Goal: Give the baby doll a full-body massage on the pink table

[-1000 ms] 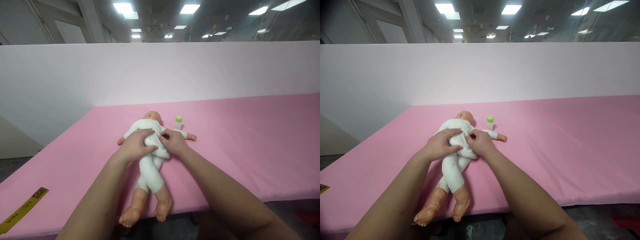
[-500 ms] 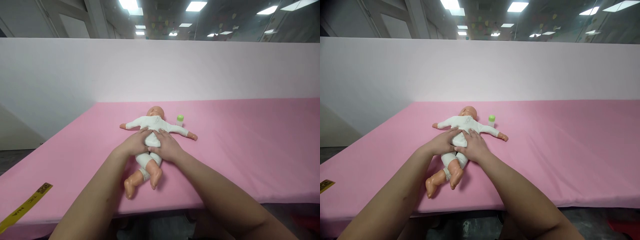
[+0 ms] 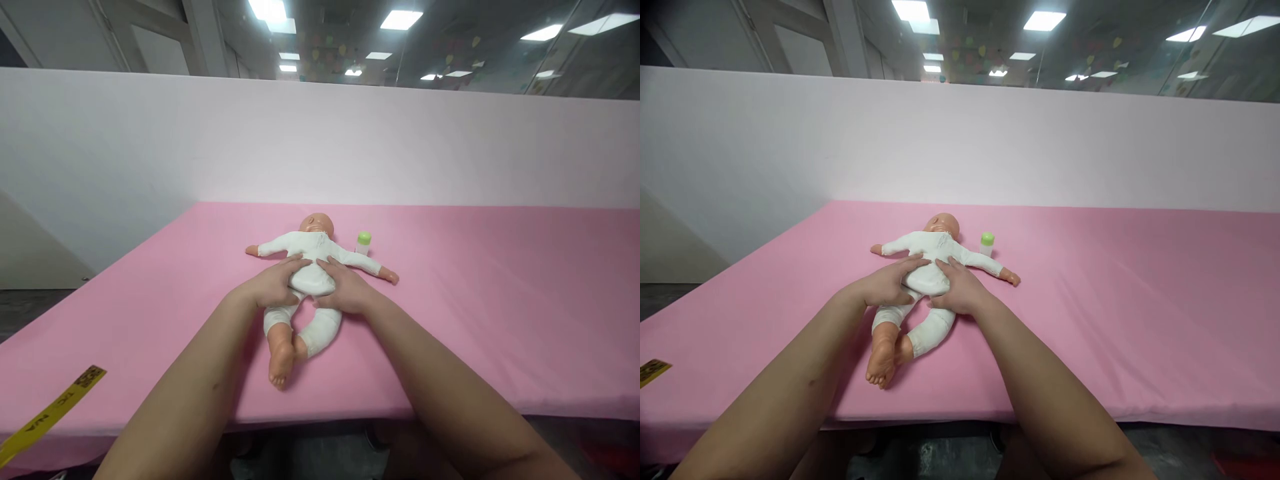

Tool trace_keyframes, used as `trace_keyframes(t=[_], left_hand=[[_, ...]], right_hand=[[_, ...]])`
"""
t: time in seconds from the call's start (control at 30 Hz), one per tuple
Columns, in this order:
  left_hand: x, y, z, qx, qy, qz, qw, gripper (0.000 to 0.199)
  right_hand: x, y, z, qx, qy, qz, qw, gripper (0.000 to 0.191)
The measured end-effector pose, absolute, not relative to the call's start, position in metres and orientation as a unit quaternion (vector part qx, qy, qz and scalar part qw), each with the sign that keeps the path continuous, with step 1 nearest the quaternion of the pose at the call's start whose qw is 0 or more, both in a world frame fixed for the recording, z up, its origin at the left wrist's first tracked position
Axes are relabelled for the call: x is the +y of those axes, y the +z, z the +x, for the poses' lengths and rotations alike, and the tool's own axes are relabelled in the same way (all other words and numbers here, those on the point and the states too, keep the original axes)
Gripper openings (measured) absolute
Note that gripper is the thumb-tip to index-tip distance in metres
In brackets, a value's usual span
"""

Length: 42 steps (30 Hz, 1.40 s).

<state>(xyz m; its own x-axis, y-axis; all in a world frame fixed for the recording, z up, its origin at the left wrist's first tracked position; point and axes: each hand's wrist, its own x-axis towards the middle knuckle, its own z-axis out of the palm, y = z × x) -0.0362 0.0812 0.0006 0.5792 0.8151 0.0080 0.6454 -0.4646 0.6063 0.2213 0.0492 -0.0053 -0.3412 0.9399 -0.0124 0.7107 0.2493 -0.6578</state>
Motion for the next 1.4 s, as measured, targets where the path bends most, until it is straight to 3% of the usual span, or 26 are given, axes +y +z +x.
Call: trace_keyframes(t=[0.37, 0.63, 0.73, 1.1, 1.23, 1.4], left_hand=[[0.078, 0.001, -0.031, 0.406, 0.196, 0.862, 0.231, 0.094], [0.077, 0.000, -0.020, 0.489, 0.252, 0.807, 0.215, 0.084], [0.074, 0.002, -0.017, 0.515, 0.264, 0.785, 0.221, 0.080], [0.070, 0.005, -0.006, 0.534, 0.324, 0.754, 0.203, 0.036], [0.081, 0.003, -0.002, 0.544, 0.405, 0.713, 0.175, 0.028], [0.102, 0.008, 0.011, 0.550, 0.420, 0.708, 0.141, 0.036]], right_hand=[[0.052, 0.004, 0.241, -0.778, 0.319, -0.505, 0.193, 0.109], [0.049, 0.004, 0.240, -0.769, 0.273, -0.536, 0.217, 0.092], [0.053, 0.000, 0.239, -0.751, 0.260, -0.549, 0.258, 0.079], [0.066, -0.011, 0.234, -0.686, 0.247, -0.583, 0.358, 0.024], [0.071, -0.011, 0.233, -0.660, 0.228, -0.578, 0.422, 0.025], [0.075, -0.014, 0.231, -0.650, 0.208, -0.583, 0.441, 0.033]])
